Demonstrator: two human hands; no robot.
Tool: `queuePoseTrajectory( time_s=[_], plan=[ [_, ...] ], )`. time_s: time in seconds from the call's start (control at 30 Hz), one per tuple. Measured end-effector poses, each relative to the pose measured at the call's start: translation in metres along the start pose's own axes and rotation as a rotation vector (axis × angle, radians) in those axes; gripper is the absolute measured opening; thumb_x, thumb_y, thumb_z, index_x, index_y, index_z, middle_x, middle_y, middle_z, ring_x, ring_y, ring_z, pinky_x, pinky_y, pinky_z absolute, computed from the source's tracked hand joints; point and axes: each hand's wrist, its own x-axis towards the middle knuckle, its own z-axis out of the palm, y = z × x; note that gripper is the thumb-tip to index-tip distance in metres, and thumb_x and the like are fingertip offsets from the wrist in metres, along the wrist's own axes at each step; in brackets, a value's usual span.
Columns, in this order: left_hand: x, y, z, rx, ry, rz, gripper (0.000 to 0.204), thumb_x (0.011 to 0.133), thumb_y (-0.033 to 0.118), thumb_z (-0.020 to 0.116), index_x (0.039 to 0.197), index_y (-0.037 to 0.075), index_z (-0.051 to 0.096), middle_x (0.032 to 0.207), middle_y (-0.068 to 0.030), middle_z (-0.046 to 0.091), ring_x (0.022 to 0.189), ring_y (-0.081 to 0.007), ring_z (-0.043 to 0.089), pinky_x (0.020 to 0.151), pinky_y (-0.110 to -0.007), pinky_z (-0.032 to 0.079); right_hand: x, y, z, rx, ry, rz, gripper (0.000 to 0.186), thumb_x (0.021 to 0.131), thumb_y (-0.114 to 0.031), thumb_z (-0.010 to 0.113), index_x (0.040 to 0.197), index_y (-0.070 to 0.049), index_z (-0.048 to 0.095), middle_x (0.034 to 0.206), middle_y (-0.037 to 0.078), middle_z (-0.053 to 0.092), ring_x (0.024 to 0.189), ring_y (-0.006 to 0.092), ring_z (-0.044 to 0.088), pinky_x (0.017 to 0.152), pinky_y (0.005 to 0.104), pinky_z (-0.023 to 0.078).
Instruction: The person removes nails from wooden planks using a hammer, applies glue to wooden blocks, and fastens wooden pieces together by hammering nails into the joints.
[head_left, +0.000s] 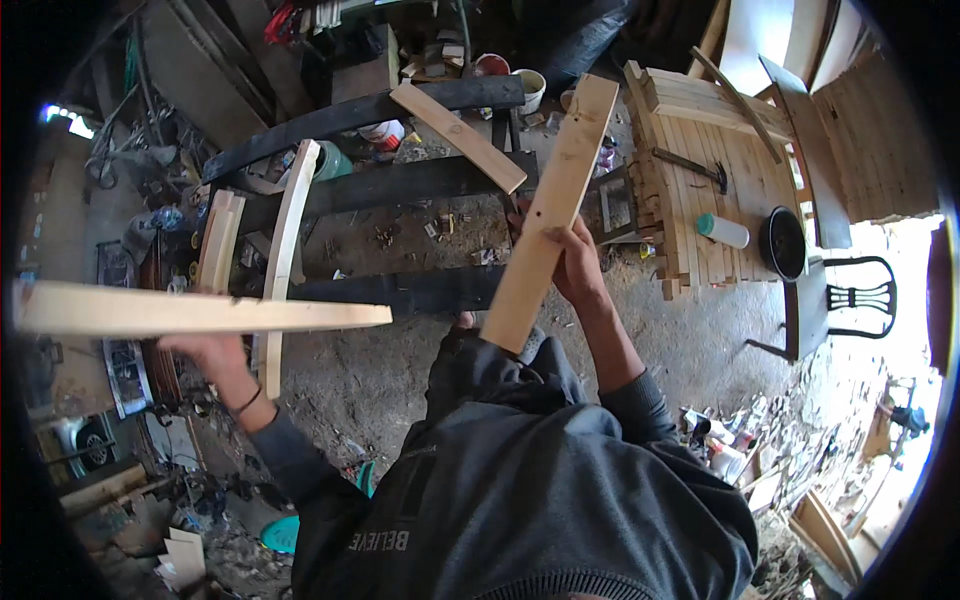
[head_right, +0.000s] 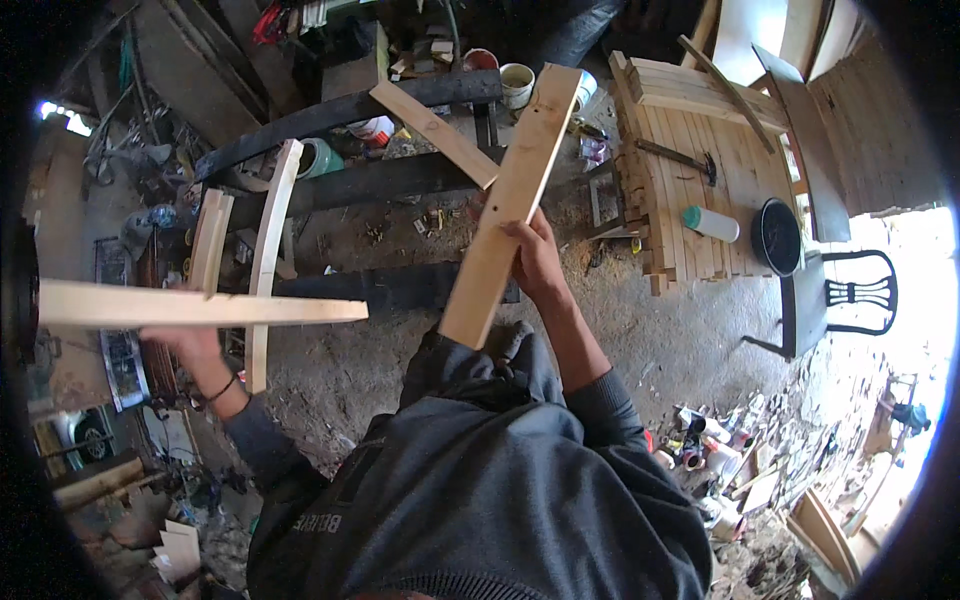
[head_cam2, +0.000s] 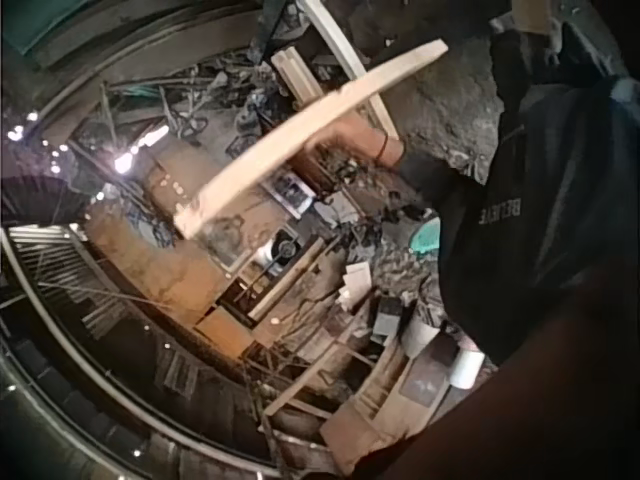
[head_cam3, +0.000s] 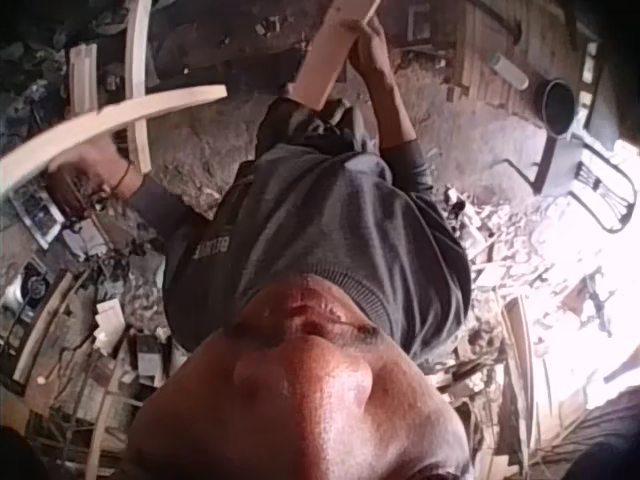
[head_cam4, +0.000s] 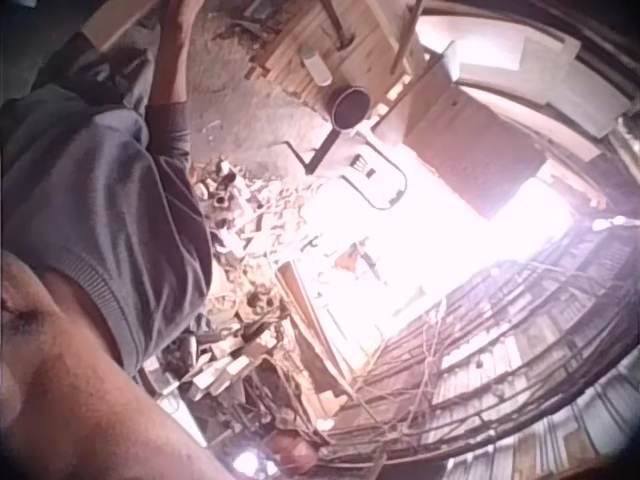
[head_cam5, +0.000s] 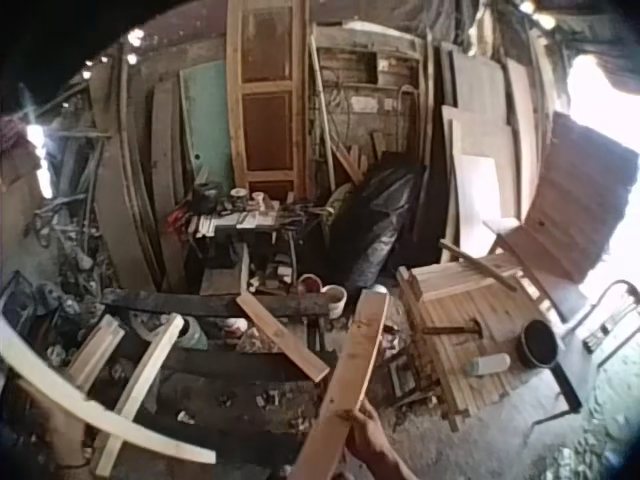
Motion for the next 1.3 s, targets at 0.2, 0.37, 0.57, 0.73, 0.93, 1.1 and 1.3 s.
queuePoseTrajectory(
  time_s=[0.2,0.37,0.57,0.73,0.93,1.1,1.3],
  plan=[
    [-0.024,-0.054,0.031,0.067,0.207,0.052,0.088,0.098,0.071,0.040,0.158,0.010,0.022,0.159,-0.0132,0.033,0.145,-0.0293,0.034,0.121,-0.049,0.026,-0.089,-0.016,-0.049,-0.108,0.259,0.023,0.045,0.104,-0.036,0.050,0.135,-0.004,0.053,0.114,0.015,0.067,0.094,0.0249,0.067,0.083,0.0383,0.056],
    [-0.026,0.009,0.024,0.057,0.230,0.139,0.082,0.101,0.064,0.043,0.156,0.006,0.026,0.158,-0.0161,0.034,0.144,-0.0322,0.036,0.120,-0.049,0.028,-0.126,-0.019,-0.051,-0.270,0.327,-0.103,0.053,0.107,-0.042,0.046,0.144,-0.004,0.046,0.116,0.014,0.066,0.100,0.0235,0.066,0.087,0.0384,0.055],
    [-0.024,0.181,0.048,0.222,0.357,0.469,0.073,0.100,0.063,0.043,0.149,0.009,0.040,0.144,-0.0149,0.052,0.132,-0.0318,0.051,0.115,-0.050,0.038,-0.118,-0.048,-0.003,-0.543,0.035,-0.261,0.070,0.081,-0.012,0.076,0.142,-0.004,0.041,0.123,0.010,0.059,0.112,0.0239,0.059,0.101,0.0413,0.046],
    [-0.010,0.196,0.011,0.117,-0.097,0.511,0.087,0.087,0.064,0.066,0.143,0.001,0.046,0.141,-0.0149,0.054,0.132,-0.0328,0.051,0.116,-0.049,0.037,-0.087,-0.014,0.016,-0.583,0.002,-0.296,0.070,0.080,-0.004,0.080,0.137,-0.004,0.038,0.119,0.009,0.057,0.113,0.0196,0.058,0.097,0.0383,0.051],
    [-0.052,0.191,0.084,0.217,-0.223,0.592,0.101,0.090,0.069,0.057,0.153,-0.005,0.027,0.162,-0.0239,0.026,0.151,-0.0442,0.020,0.122,-0.061,0.017,-0.065,0.037,0.010,-0.665,0.147,-0.386,0.078,0.078,-0.008,0.086,0.138,-0.005,0.037,0.127,0.011,0.054,0.124,0.0224,0.055,0.106,0.0423,0.050],
    [-0.052,0.194,0.070,0.175,-0.298,0.496,0.083,0.096,0.062,0.051,0.146,-0.003,0.036,0.155,-0.0233,0.034,0.146,-0.0409,0.027,0.121,-0.061,0.021,-0.085,-0.003,0.056,-1.114,0.062,-0.398,0.087,0.075,-0.023,0.089,0.144,-0.003,0.040,0.134,0.016,0.059,0.127,0.0255,0.057,0.109,0.0442,0.044],
    [-0.035,0.179,0.104,-0.078,-0.667,0.290,0.057,0.098,0.052,0.053,0.129,0.004,0.047,0.119,-0.0135,0.050,0.110,-0.0276,0.048,0.105,-0.051,0.037,-0.097,-0.009,0.052,-1.264,0.147,-0.399,0.081,0.078,-0.030,0.087,0.141,-0.001,0.045,0.127,0.020,0.065,0.121,0.0302,0.063,0.103,0.0408,0.048]
  ],
)
